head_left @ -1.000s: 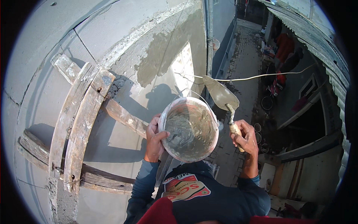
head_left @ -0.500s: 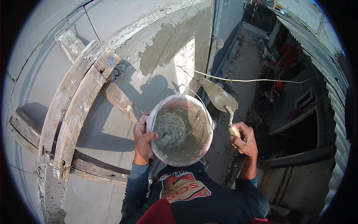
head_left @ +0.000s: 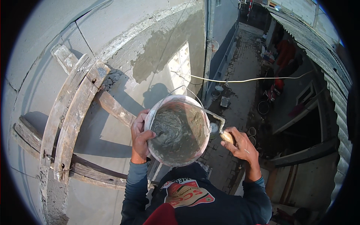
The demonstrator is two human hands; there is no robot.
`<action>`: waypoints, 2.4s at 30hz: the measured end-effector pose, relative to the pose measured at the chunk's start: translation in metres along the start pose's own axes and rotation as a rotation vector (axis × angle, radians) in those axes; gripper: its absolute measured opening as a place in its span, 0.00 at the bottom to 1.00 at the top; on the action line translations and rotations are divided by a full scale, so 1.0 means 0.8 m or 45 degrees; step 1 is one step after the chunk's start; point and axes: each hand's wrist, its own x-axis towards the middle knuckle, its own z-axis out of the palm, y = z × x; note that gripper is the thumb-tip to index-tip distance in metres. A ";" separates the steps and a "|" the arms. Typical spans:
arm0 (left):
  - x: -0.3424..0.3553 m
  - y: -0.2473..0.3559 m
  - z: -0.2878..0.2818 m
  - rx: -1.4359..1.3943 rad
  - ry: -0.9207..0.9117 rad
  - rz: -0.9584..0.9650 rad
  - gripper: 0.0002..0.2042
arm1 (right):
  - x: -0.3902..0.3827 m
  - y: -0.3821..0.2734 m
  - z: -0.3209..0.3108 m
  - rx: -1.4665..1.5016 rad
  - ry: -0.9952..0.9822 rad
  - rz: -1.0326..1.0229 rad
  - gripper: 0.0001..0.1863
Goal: The person applies plaster to a wall using a trowel and a bucket. They scoop the plaster mixture from the bucket and spread it onto the wall surface in several layers.
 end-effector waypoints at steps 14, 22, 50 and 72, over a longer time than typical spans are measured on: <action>0.011 -0.080 0.010 -0.165 0.013 -0.280 0.21 | -0.039 0.038 -0.005 -0.081 0.067 0.183 0.15; -0.004 -0.136 -0.036 -0.228 0.064 -0.268 0.22 | -0.038 0.068 0.027 0.236 0.070 0.341 0.12; 0.033 -0.146 -0.006 -0.093 -0.087 -0.173 0.15 | 0.010 0.090 0.054 0.534 0.238 0.370 0.12; 0.060 -0.132 0.007 -0.155 0.039 -0.112 0.16 | -0.003 0.092 0.039 0.223 0.205 0.461 0.11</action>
